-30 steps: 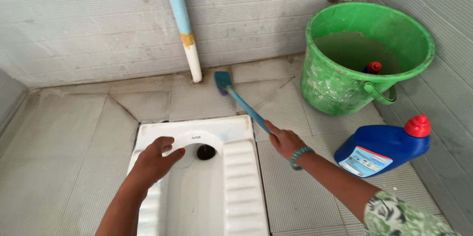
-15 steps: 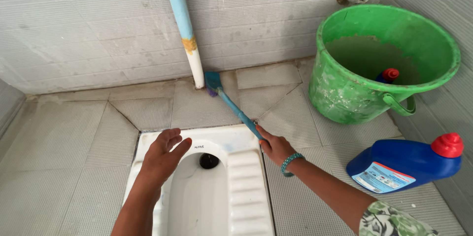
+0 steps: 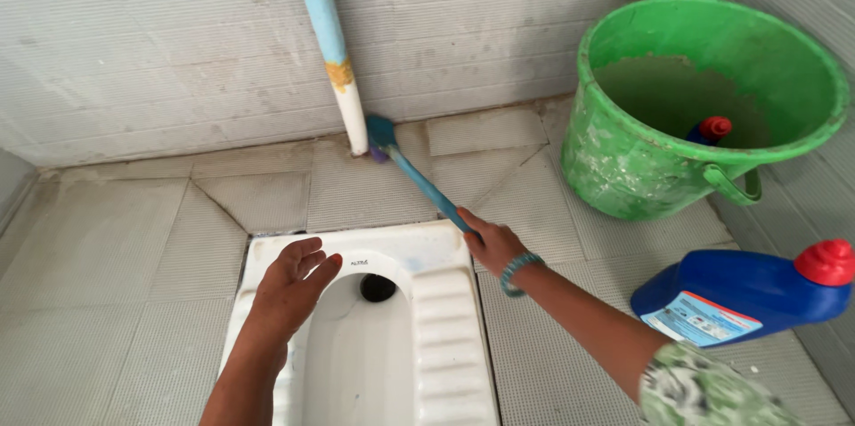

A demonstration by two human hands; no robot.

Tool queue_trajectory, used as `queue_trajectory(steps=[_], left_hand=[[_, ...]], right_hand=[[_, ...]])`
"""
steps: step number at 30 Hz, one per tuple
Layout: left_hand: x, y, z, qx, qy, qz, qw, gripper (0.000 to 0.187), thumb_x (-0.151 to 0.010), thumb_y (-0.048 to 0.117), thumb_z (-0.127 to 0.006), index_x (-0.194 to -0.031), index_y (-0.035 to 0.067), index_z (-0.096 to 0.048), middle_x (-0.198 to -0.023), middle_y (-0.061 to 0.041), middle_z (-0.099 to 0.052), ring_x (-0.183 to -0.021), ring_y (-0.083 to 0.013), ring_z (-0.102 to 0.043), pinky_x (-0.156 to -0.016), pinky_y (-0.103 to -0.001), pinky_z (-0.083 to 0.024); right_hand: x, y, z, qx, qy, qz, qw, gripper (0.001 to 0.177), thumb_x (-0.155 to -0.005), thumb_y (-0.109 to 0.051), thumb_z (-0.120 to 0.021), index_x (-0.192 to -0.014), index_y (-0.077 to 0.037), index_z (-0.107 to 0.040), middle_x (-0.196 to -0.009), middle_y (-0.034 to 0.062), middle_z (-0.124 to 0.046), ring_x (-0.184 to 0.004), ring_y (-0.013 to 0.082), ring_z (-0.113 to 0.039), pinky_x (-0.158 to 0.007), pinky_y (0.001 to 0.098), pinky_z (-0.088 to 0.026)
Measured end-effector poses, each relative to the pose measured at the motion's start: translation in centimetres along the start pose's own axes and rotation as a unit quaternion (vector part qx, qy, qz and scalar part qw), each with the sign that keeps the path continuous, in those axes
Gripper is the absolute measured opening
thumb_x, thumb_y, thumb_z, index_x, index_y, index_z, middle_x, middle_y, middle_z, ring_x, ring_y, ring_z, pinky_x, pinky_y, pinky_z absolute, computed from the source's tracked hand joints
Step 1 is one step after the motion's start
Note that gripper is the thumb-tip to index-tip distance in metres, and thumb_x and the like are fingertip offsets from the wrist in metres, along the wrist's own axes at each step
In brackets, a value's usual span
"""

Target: The person scrubs a white squat toilet with a blue long-handled brush, then pours blue liquid cleaner onto the floor around the toilet and continues scrubbing the floor and toilet surface. The person also handles a green bucket and a white container during the cleaning process.

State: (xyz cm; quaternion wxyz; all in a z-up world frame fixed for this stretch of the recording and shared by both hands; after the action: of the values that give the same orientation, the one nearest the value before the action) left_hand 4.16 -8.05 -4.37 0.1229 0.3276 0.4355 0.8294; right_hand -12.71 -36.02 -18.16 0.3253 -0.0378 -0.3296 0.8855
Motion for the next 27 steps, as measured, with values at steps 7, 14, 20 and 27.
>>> queue_trajectory(steps=[7, 14, 20, 27], left_hand=[[0.0, -0.4, -0.4, -0.005, 0.0, 0.006, 1.0, 0.07, -0.087, 0.04, -0.068, -0.147, 0.01, -0.048, -0.152, -0.014, -0.053, -0.145, -0.0298, -0.044, -0.117, -0.046, -0.036], [-0.5, -0.7, -1.3, 0.008, -0.009, -0.02, 1.0, 0.071, -0.086, 0.039, -0.071, -0.146, 0.008, -0.049, -0.151, -0.016, -0.053, -0.145, -0.0282, -0.045, -0.115, -0.045, -0.039], [-0.7, -1.2, -1.5, -0.011, -0.011, -0.029, 0.999, 0.069, -0.085, 0.038, -0.072, -0.145, 0.01, -0.051, -0.149, -0.014, -0.055, -0.144, -0.0262, -0.048, -0.112, -0.042, -0.043], [-1.0, -0.9, -1.7, -0.011, -0.012, -0.049, 0.999, 0.071, -0.085, 0.037, -0.073, -0.145, 0.008, -0.05, -0.148, -0.016, -0.057, -0.142, -0.0274, -0.051, -0.113, -0.041, -0.043]], right_hand=[[0.8, -1.2, -0.8, 0.051, 0.009, 0.007, 0.999, 0.062, -0.101, -0.027, -0.051, -0.159, -0.025, -0.028, -0.062, 0.01, -0.067, -0.048, 0.0197, -0.06, -0.047, 0.0385, -0.051], [-1.0, 3.2, 1.6, 0.101, 0.075, 0.032, 0.992, 0.059, -0.1, -0.028, -0.05, -0.156, -0.026, -0.033, -0.06, 0.0066, -0.065, -0.045, 0.0173, -0.058, -0.043, 0.038, -0.051], [4.7, 12.3, 4.8, 0.078, 0.158, -0.098, 0.979, 0.058, -0.102, -0.029, -0.048, -0.158, -0.027, -0.033, -0.059, 0.0149, -0.065, -0.046, 0.0272, -0.061, -0.044, 0.0445, -0.05], [2.8, 8.0, 0.4, 0.103, 0.137, -0.061, 0.983, 0.061, -0.103, -0.026, -0.047, -0.159, -0.017, -0.025, -0.064, 0.0158, -0.067, -0.051, 0.0296, -0.065, -0.049, 0.0473, -0.055]])
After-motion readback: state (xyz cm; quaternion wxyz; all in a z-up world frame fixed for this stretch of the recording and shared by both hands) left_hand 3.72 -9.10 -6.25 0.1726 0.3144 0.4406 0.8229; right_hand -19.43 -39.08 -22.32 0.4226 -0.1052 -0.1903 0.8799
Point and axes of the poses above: each hand's wrist, its own x-axis away from the middle knuckle, its own z-axis out of the back of the hand, y = z × x, the point moved 4 cm from there along -x, towards the middle knuckle
